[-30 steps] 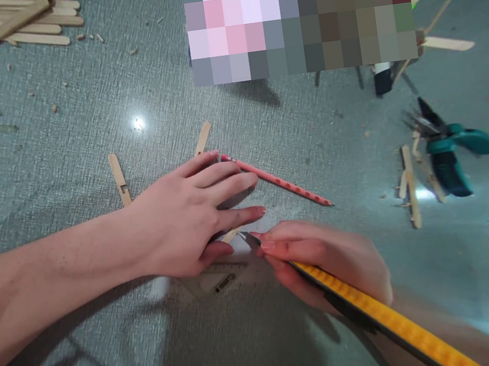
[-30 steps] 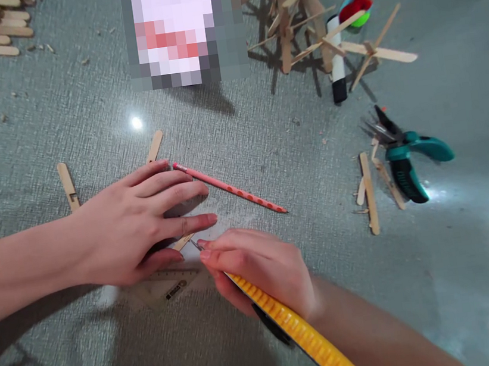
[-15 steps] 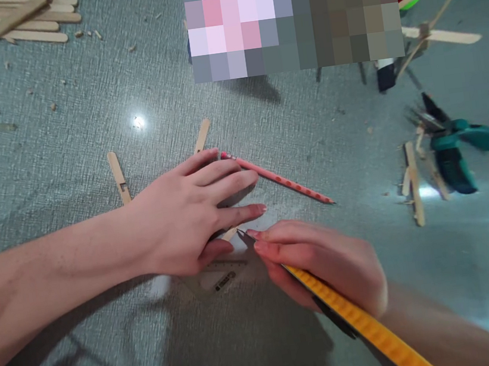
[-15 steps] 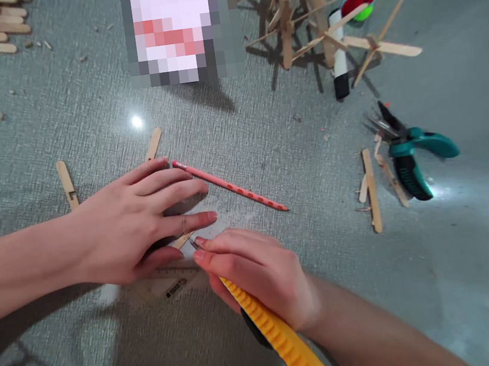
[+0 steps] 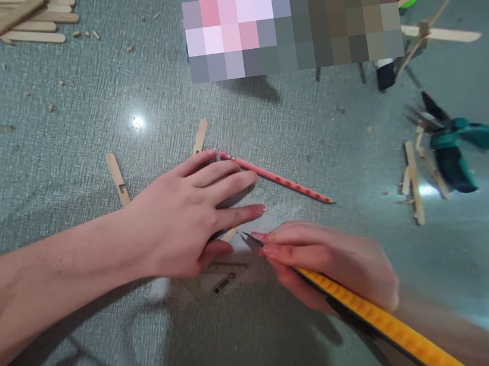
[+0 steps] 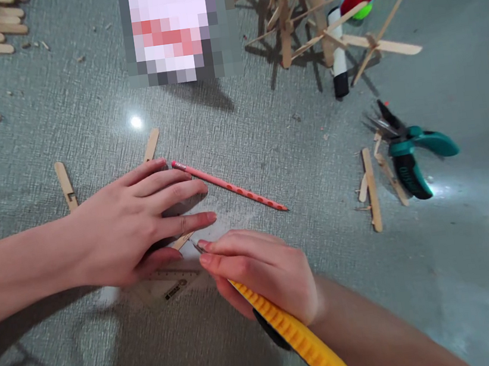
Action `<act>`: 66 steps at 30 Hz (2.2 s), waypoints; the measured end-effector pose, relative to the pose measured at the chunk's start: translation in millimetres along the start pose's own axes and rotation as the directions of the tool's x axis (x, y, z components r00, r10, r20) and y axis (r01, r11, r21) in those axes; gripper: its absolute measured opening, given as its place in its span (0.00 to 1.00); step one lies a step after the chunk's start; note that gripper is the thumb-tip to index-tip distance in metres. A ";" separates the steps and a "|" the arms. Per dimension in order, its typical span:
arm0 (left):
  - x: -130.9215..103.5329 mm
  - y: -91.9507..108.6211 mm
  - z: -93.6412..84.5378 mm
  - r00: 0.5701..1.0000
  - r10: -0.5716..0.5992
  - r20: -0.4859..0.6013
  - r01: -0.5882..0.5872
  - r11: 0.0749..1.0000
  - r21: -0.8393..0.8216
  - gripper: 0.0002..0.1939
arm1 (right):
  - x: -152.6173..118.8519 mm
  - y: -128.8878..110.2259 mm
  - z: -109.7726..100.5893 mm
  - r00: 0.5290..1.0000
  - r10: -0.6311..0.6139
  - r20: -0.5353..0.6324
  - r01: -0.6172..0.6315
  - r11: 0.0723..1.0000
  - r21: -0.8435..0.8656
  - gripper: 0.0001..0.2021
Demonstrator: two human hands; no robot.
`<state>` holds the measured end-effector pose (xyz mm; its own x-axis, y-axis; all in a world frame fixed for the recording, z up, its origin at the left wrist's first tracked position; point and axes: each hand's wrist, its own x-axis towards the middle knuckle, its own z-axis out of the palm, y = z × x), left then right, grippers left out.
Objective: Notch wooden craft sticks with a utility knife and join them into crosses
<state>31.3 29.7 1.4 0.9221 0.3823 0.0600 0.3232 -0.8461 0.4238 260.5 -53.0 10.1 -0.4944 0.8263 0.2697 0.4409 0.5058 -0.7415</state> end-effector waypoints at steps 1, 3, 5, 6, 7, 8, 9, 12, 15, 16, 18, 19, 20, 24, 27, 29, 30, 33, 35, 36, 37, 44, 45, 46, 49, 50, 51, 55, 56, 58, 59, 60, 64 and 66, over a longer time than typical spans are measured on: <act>0.2 0.2 -0.1 1.000 0.000 0.001 0.000 1.000 0.000 0.30 | 0.1 -0.3 -0.1 1.000 0.002 0.007 -0.002 1.000 -0.006 0.16; 0.6 0.3 -0.3 1.000 0.001 0.003 -0.001 1.000 -0.002 0.30 | 0.9 -0.6 -0.4 1.000 0.003 0.023 -0.002 1.000 -0.030 0.16; 0.9 0.3 -0.2 1.000 0.000 0.003 0.000 1.000 0.000 0.30 | 2.1 -0.6 -0.4 1.000 -0.002 0.030 0.004 0.999 -0.054 0.15; 0.9 0.3 -0.1 1.000 0.001 0.002 -0.001 1.000 0.003 0.30 | 2.6 -0.4 -0.3 0.999 -0.005 0.031 0.007 0.998 -0.059 0.15; 1.0 0.2 0.0 1.000 0.002 0.002 -0.002 1.000 0.005 0.30 | 3.1 -0.2 -0.1 1.000 -0.006 0.024 0.007 0.998 -0.060 0.15; 1.1 0.2 0.1 1.000 0.002 0.000 -0.002 1.000 0.007 0.30 | 3.6 0.0 0.2 1.000 -0.005 0.017 0.006 0.998 -0.057 0.14; 1.1 0.3 0.1 1.000 0.002 -0.001 -0.002 1.000 0.009 0.30 | 4.1 0.2 0.4 1.000 -0.009 0.014 0.010 0.999 -0.049 0.14; 1.1 0.5 -0.1 1.000 0.001 0.003 -0.001 1.000 0.009 0.29 | 5.2 0.0 0.5 1.000 -0.013 0.010 0.013 1.000 -0.016 0.12; 0.6 0.8 -0.3 1.000 -0.004 0.010 0.004 1.000 0.006 0.29 | 4.7 -2.2 0.3 0.999 -0.013 0.029 0.013 1.000 0.001 0.11; 0.4 0.9 -0.3 1.000 -0.005 0.010 0.005 1.000 0.006 0.29 | 4.0 -3.4 0.5 0.999 -0.006 0.037 0.006 1.000 -0.011 0.12; 0.1 1.2 -0.2 1.000 -0.008 0.010 0.008 1.000 0.009 0.29 | 1.8 -5.8 1.3 0.999 0.022 0.039 -0.020 0.999 -0.047 0.13; -0.1 1.3 -0.1 1.000 -0.009 0.010 0.009 1.000 0.010 0.29 | 0.4 -6.8 1.9 0.999 0.037 0.039 -0.034 0.997 -0.065 0.14; -0.1 1.5 -0.1 1.000 -0.011 0.009 0.011 1.000 0.012 0.29 | -1.1 -7.3 2.5 0.998 0.046 0.036 -0.044 0.996 -0.079 0.15; 0.0 1.6 -0.4 1.000 -0.013 0.006 0.012 1.000 0.016 0.28 | -5.2 -5.6 4.3 1.000 0.013 0.023 -0.012 0.997 -0.072 0.15; -0.1 1.4 -0.6 1.000 -0.011 0.005 0.011 1.000 0.019 0.28 | -6.2 -3.5 4.3 1.000 0.018 0.003 -0.018 0.998 -0.053 0.14; -0.6 1.2 -0.5 1.000 -0.011 0.005 0.011 1.000 0.019 0.28 | -6.7 -2.8 3.6 1.000 0.026 0.010 -0.026 0.999 -0.040 0.14; -0.9 1.2 -0.3 1.000 -0.012 0.006 0.011 1.000 0.018 0.28 | -7.0 -2.6 3.1 1.000 0.023 0.021 -0.022 0.999 -0.029 0.14; -1.2 1.4 0.0 1.000 -0.012 0.010 0.011 1.000 0.015 0.29 | -6.9 -2.0 1.9 0.999 0.001 0.033 0.000 1.000 -0.008 0.14; -0.8 1.6 -0.2 1.000 -0.012 0.011 0.012 1.000 0.014 0.29 | -5.5 -1.5 1.8 1.000 -0.007 0.008 0.007 1.000 -0.012 0.13; -0.5 1.7 -0.4 1.000 -0.011 0.010 0.011 1.000 0.015 0.29 | -4.3 -1.3 1.9 1.000 -0.009 0.000 0.009 1.000 -0.017 0.13; -0.2 1.7 -0.6 1.000 -0.012 0.010 0.012 1.000 0.017 0.29 | -2.9 -1.2 2.1 1.000 -0.010 -0.010 0.010 1.000 -0.020 0.13; 1.3 1.2 0.5 1.000 -0.009 0.013 0.008 0.999 0.031 0.29 | 5.1 -2.5 1.9 1.000 -0.010 0.004 0.010 0.999 -0.034 0.14; 1.3 1.2 0.7 1.000 -0.008 0.012 0.008 0.999 0.031 0.29 | 5.2 -2.7 1.9 1.000 -0.017 0.002 0.017 0.999 -0.040 0.13; 1.2 1.2 0.9 1.000 -0.007 0.011 0.007 0.999 0.031 0.29 | 5.0 -2.9 2.0 1.000 -0.024 0.004 0.024 0.999 -0.047 0.13; 0.8 1.4 0.6 1.000 -0.007 0.009 0.007 0.999 0.034 0.29 | 3.2 -4.5 3.0 1.000 -0.002 0.014 0.003 0.997 -0.073 0.14; 0.7 1.5 0.5 1.000 -0.006 0.010 0.006 0.999 0.037 0.29 | 2.3 -5.5 3.6 1.000 0.016 0.012 -0.015 0.996 -0.086 0.13; 0.5 1.6 0.3 1.000 -0.007 0.010 0.007 0.999 0.041 0.29 | 1.3 -6.7 4.2 0.999 0.033 0.009 -0.032 0.995 -0.098 0.13; -0.1 1.6 -0.3 1.000 -0.016 0.010 0.016 0.999 0.046 0.29 | -2.0 -10.7 5.9 0.998 0.055 -0.022 -0.057 0.993 -0.105 0.11; -0.2 1.6 -0.6 1.000 -0.019 0.011 0.018 0.999 0.045 0.29 | -2.3 -10.9 6.0 0.998 0.056 -0.026 -0.058 0.994 -0.095 0.11; -0.6 1.6 -1.1 1.000 -0.023 0.020 0.022 0.999 0.046 0.29 | -1.9 -10.4 5.5 0.998 0.054 -0.032 -0.056 0.996 -0.074 0.11; -0.8 1.5 -1.4 0.999 -0.024 0.023 0.023 0.999 0.045 0.29 | -1.3 -9.7 5.1 0.998 0.052 -0.031 -0.054 0.997 -0.063 0.11; -0.8 1.5 -1.6 0.999 -0.025 0.024 0.024 0.999 0.043 0.29 | -0.4 -8.8 4.5 0.998 0.046 -0.032 -0.047 0.998 -0.051 0.11; -0.4 1.6 -1.7 1.000 -0.015 0.009 0.015 0.999 0.033 0.29 | 4.1 -5.5 2.3 0.999 0.022 -0.039 -0.023 0.999 -0.032 0.13; -0.1 1.6 -1.4 1.000 -0.012 0.006 0.012 1.000 0.029 0.29 | 6.2 -5.1 1.9 0.999 0.018 -0.033 -0.019 0.999 -0.033 0.13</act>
<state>31.4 28.9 3.4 0.9195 0.3899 0.0495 0.3399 -0.8522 0.3978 253.7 -50.9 14.4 -0.4615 0.8431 0.2762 0.4751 0.4978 -0.7256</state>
